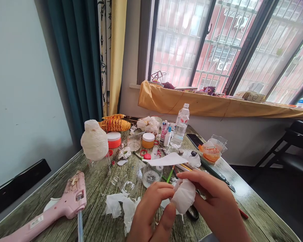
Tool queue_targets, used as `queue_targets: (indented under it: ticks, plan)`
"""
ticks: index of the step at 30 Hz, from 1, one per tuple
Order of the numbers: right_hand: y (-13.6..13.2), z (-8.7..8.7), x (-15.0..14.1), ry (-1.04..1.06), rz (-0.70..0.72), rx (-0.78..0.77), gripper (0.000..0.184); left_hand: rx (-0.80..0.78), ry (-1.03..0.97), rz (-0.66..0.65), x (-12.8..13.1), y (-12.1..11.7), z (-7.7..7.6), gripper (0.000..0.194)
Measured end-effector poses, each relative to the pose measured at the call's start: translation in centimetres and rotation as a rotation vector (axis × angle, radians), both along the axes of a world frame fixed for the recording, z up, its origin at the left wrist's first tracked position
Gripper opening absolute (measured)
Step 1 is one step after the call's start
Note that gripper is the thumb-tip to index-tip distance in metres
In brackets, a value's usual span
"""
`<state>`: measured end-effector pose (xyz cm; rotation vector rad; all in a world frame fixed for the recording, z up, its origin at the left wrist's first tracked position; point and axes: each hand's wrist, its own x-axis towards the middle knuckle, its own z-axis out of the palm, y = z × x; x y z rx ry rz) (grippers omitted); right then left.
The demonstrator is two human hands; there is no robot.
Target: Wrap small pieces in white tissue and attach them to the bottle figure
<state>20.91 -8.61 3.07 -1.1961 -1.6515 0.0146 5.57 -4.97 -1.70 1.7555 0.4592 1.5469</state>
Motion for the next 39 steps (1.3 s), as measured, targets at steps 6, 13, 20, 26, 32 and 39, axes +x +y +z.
queue_targets:
  ticks: [6,13,20,26,32,39]
  plan:
    - [0.2,0.8,-0.7,0.101,-0.008,0.035,0.029,0.077,0.105,-0.072,-0.7,0.8,0.4,0.013]
    - [0.4,-0.5,0.1,0.379,0.233,-0.227,0.042,0.198,0.176,0.012,-1.4,1.3,0.3,0.012]
    - [-0.1,-0.3,0.7,0.51,0.378,-0.392,0.024,0.508,0.303,0.299,-1.7,1.4,0.0,0.018]
    - [0.7,-0.8,-0.2,0.696,0.527,-0.469,0.03,0.657,0.296,0.44,-1.6,1.6,0.3,0.017]
    - [0.9,-1.1,-0.2,0.742,0.543,-0.418,0.025,0.669,0.235,0.417,-1.4,2.0,0.3,0.015]
    - [0.5,-0.7,-0.1,0.624,0.491,-0.421,0.029,0.562,0.239,0.275,-2.1,1.8,0.1,0.04]
